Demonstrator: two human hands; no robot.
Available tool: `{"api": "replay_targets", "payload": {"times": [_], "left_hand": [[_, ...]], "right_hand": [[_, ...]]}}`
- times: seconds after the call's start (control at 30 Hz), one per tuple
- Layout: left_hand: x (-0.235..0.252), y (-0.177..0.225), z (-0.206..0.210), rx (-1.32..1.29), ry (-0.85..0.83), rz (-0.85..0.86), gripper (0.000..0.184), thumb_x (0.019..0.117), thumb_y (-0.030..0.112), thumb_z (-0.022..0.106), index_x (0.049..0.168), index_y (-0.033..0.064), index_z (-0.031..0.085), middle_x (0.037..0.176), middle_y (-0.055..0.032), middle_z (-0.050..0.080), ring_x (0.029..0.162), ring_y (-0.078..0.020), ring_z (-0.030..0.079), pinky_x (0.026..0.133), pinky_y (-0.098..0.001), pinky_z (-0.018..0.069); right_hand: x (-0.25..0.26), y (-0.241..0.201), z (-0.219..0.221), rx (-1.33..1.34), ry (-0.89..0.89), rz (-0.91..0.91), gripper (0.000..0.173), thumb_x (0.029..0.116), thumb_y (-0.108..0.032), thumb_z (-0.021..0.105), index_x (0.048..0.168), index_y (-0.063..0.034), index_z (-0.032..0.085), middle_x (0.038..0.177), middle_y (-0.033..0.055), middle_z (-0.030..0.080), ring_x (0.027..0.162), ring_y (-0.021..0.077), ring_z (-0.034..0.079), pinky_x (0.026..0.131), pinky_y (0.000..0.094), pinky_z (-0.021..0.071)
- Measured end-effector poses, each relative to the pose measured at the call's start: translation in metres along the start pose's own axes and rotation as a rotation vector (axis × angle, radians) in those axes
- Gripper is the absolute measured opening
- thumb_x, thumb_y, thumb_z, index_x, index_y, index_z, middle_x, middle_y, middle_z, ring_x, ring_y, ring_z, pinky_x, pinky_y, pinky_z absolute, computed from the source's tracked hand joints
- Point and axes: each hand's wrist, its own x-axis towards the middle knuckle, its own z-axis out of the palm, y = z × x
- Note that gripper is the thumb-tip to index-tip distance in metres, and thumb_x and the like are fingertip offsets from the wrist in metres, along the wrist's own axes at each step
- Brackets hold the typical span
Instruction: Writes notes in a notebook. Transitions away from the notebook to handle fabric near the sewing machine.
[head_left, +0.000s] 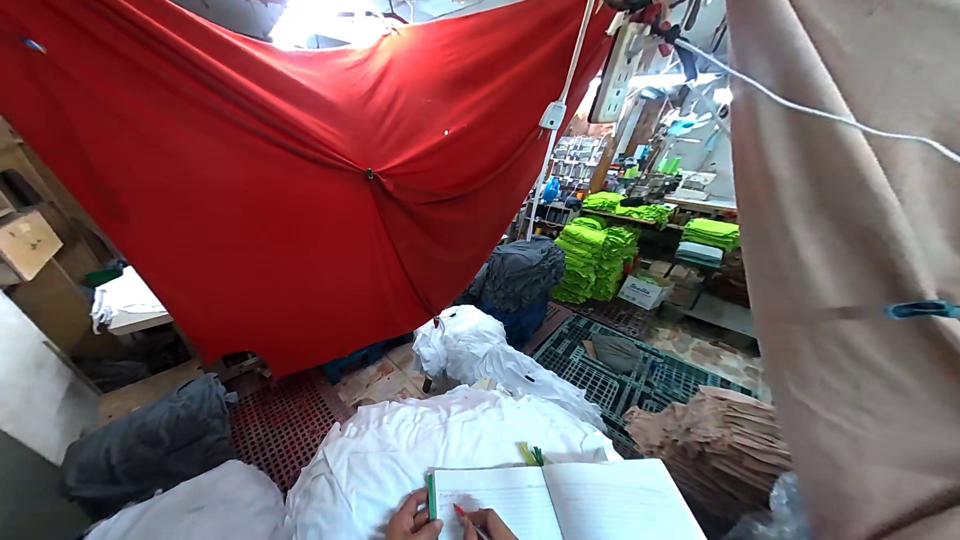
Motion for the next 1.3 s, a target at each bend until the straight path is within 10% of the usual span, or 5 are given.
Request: {"api": "replay_targets", "payload": {"times": [0.5,0.7,0.83,1.0,1.3], "left_hand": [[-0.001,-0.001,-0.001,-0.005,-0.019,0.013,0.054,0.0973,-0.001,0.061,0.147,-0.003,0.04,0.121,-0.0174,0.07,0.101,-0.0223,0.072,0.088,-0.0403,0.0603],[-0.004,-0.002,-0.001,-0.013,-0.011,-0.001,0.058,0.0982,-0.001,0.061,0.15,-0.0006,0.036,0.124,-0.0195,0.069,0.102,-0.0258,0.073,0.087,-0.042,0.0614],[-0.009,-0.004,-0.001,0.125,-0.012,0.055,0.065,0.0973,0.003,0.063,0.153,-0.0024,0.03,0.118,-0.0185,0.069,0.096,-0.0185,0.072,0.084,-0.0372,0.0598],[-0.007,-0.006,-0.004,0.24,-0.055,0.1,0.083,0.0937,0.005,0.069,0.158,-0.0026,0.017,0.118,-0.0193,0.07,0.097,-0.017,0.073,0.087,-0.0377,0.0597],[-0.01,0.043,-0.012,0.212,0.089,0.179,0.073,0.0939,0.0,0.065,0.157,0.0052,0.03,0.115,-0.0197,0.071,0.084,-0.0175,0.074,0.073,-0.0344,0.0608]], "right_hand": [[-0.002,0.0,-0.013,0.328,0.177,0.12,0.011,0.0965,-0.001,0.059,0.094,0.0094,0.063,0.081,0.0085,0.071,0.06,0.0056,0.064,0.057,0.0226,0.0567],[-0.03,-0.006,-0.071,0.041,0.228,0.004,0.032,0.105,-0.001,0.042,0.125,0.0184,0.059,0.112,0.0248,0.072,0.097,0.0237,0.075,0.092,0.0377,0.0603],[-0.058,0.008,-0.115,-0.366,0.444,-0.113,0.03,0.0964,-0.006,0.061,0.12,0.0124,0.065,0.118,0.0277,0.07,0.115,0.0408,0.066,0.108,0.0558,0.0439],[-0.092,0.02,-0.159,-0.64,0.581,0.133,0.069,0.0834,-0.028,0.082,0.13,0.0154,0.057,0.131,0.0364,0.06,0.126,0.0548,0.056,0.113,0.0733,0.0267],[-0.098,0.034,-0.153,-0.464,0.425,0.45,0.091,0.0839,-0.034,0.083,0.15,0.0114,0.04,0.143,0.0342,0.053,0.131,0.0538,0.051,0.115,0.0664,0.0314]]}}
